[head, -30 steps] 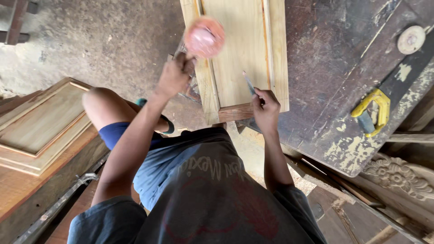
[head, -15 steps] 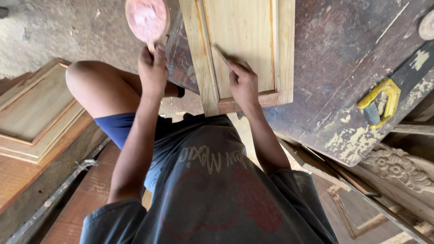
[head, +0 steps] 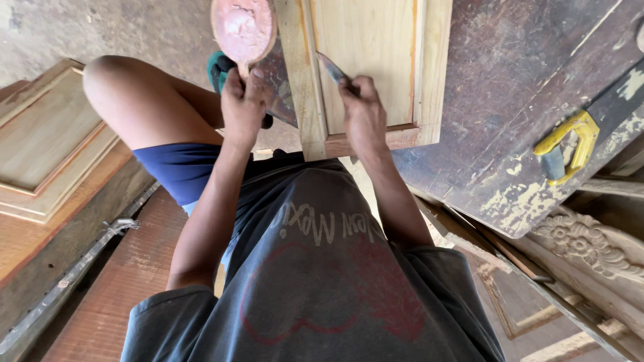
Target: The person applies pink wood filler to a wooden panel using a putty knife, smoothing the filler into the grooves and edges. They repeatedly scoop filler from a small wooden container and spread it along the panel's frame.
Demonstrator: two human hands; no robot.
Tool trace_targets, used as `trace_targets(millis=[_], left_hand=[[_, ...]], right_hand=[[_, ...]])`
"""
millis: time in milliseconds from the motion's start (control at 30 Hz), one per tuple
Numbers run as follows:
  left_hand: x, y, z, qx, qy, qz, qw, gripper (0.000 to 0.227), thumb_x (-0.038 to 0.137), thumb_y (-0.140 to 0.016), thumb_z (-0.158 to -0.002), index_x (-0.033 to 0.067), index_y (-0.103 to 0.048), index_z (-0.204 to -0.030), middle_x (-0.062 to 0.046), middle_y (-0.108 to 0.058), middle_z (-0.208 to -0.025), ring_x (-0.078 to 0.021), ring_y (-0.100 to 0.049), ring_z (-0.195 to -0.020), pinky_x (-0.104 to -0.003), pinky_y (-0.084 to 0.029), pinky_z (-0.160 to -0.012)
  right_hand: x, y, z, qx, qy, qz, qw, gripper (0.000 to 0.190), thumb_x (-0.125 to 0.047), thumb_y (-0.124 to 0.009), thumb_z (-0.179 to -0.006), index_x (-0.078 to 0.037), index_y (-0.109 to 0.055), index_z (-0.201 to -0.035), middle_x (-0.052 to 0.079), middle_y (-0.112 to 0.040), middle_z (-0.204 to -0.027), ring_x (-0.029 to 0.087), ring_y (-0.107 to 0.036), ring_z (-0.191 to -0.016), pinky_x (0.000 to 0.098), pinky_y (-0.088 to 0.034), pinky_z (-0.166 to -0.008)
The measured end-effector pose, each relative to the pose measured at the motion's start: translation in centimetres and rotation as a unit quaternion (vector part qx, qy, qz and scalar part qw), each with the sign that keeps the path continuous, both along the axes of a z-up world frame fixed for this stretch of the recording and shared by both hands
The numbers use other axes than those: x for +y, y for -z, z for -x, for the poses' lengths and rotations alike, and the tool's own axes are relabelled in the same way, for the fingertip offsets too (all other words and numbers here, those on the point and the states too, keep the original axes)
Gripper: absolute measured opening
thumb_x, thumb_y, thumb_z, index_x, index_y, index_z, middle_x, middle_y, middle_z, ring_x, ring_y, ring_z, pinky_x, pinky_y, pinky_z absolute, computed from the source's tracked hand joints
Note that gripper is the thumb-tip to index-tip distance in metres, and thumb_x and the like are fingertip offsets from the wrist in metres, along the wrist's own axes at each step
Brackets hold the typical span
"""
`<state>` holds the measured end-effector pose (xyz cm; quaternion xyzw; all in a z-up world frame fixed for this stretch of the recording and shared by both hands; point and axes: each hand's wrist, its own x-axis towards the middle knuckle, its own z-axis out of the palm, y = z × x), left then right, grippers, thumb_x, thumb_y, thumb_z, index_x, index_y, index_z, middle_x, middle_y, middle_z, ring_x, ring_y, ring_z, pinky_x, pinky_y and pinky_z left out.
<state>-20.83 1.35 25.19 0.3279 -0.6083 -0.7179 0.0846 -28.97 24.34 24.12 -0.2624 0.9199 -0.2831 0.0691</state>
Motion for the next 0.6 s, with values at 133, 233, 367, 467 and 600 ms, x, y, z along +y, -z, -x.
trace_targets(millis=[133, 233, 367, 467, 600], left_hand=[[0.2, 0.4, 1.0, -0.017, 0.010, -0.011, 1.000, 0.025, 0.023, -0.063, -0.109, 0.0059, -0.050, -0.097, 0.004, -0.050, -0.069, -0.0047, -0.044, -0.056, -0.022, -0.038, -0.049], [0.5, 0.5, 1.0, -0.028, 0.019, 0.011, 0.999, 0.027, 0.024, -0.064, -0.109, 0.0061, -0.049, -0.096, 0.004, -0.049, -0.068, -0.0046, -0.043, -0.056, -0.023, -0.038, -0.049], [0.2, 0.3, 1.5, -0.039, 0.028, 0.035, 0.998, 0.029, 0.025, -0.065, -0.110, 0.0057, -0.049, -0.094, 0.004, -0.049, -0.068, -0.0045, -0.044, -0.056, -0.023, -0.039, -0.048], [-0.2, -0.2, 1.5, -0.026, 0.030, 0.035, 0.999, 0.027, 0.026, -0.063, -0.110, 0.0061, -0.051, -0.097, 0.005, -0.049, -0.067, -0.0038, -0.043, -0.055, -0.022, -0.038, -0.048], [-0.3, -1.0, 1.7, -0.012, 0.032, 0.033, 0.999, 0.019, 0.026, -0.061, -0.109, 0.0075, -0.058, -0.108, 0.005, -0.048, -0.065, -0.0033, -0.042, -0.053, -0.022, -0.037, -0.047]], right_hand=[[0.3, 1.7, -0.2, 0.024, 0.039, 0.017, 0.999, 0.048, -0.001, -0.073, -0.087, -0.001, -0.070, -0.135, 0.008, -0.068, -0.113, 0.025, -0.072, -0.084, 0.0368, -0.063, -0.073], [-0.4, 2.5, -2.0, 0.063, 0.033, -0.013, 0.997, 0.033, 0.000, -0.070, -0.098, -0.011, -0.072, -0.129, 0.006, -0.070, -0.118, 0.016, -0.069, -0.077, 0.0282, -0.065, -0.068], [-0.1, 1.1, -2.2, 0.124, -0.008, -0.077, 0.989, 0.034, -0.007, -0.071, -0.096, -0.015, -0.071, -0.129, 0.012, -0.074, -0.112, 0.015, -0.066, -0.066, 0.0233, -0.054, -0.053], [1.5, -1.1, 0.5, 0.045, -0.006, 0.040, 0.998, 0.039, 0.001, -0.069, -0.096, -0.012, -0.073, -0.133, 0.016, -0.076, -0.112, 0.013, -0.063, -0.057, 0.0269, -0.046, -0.047], [0.5, -3.2, 4.8, -0.124, -0.007, 0.112, 0.986, 0.032, -0.003, -0.068, -0.096, -0.008, -0.073, -0.128, 0.018, -0.074, -0.105, 0.022, -0.072, -0.076, 0.0334, -0.057, -0.064]])
